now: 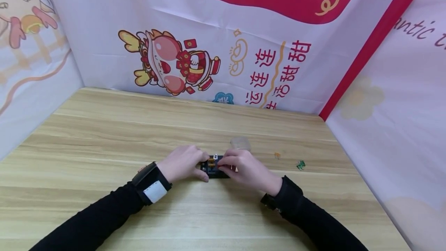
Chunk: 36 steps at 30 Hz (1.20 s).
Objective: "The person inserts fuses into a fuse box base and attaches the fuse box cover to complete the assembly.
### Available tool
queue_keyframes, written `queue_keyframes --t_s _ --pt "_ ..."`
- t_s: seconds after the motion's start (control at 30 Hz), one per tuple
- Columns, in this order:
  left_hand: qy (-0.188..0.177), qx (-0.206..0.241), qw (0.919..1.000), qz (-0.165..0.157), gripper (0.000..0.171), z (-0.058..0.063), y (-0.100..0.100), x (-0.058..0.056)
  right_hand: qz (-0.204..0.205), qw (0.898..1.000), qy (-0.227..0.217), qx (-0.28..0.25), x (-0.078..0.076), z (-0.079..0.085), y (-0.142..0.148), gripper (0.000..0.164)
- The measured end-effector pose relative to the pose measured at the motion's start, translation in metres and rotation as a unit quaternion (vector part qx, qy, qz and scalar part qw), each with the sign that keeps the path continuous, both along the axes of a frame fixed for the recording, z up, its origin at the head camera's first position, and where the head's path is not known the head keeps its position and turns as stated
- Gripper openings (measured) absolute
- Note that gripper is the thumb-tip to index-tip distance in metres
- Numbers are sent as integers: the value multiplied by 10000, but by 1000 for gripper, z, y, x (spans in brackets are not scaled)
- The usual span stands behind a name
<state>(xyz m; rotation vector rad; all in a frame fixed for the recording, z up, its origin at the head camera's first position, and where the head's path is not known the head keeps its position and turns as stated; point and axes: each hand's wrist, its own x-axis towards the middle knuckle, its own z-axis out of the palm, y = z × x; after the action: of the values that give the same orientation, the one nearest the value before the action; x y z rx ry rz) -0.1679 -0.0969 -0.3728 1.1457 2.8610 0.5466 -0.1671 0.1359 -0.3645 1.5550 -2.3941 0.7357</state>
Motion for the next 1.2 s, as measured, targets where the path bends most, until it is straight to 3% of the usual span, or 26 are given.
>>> queue_keyframes --t_s 0.57,1.2 --pt "-151 63 9999 14 31 1 0 -1 -250 9995 -5 179 7 3 -16 10" --pt "-45 52 10000 -55 31 1 0 -2 -405 9968 53 690 4 6 -23 7"
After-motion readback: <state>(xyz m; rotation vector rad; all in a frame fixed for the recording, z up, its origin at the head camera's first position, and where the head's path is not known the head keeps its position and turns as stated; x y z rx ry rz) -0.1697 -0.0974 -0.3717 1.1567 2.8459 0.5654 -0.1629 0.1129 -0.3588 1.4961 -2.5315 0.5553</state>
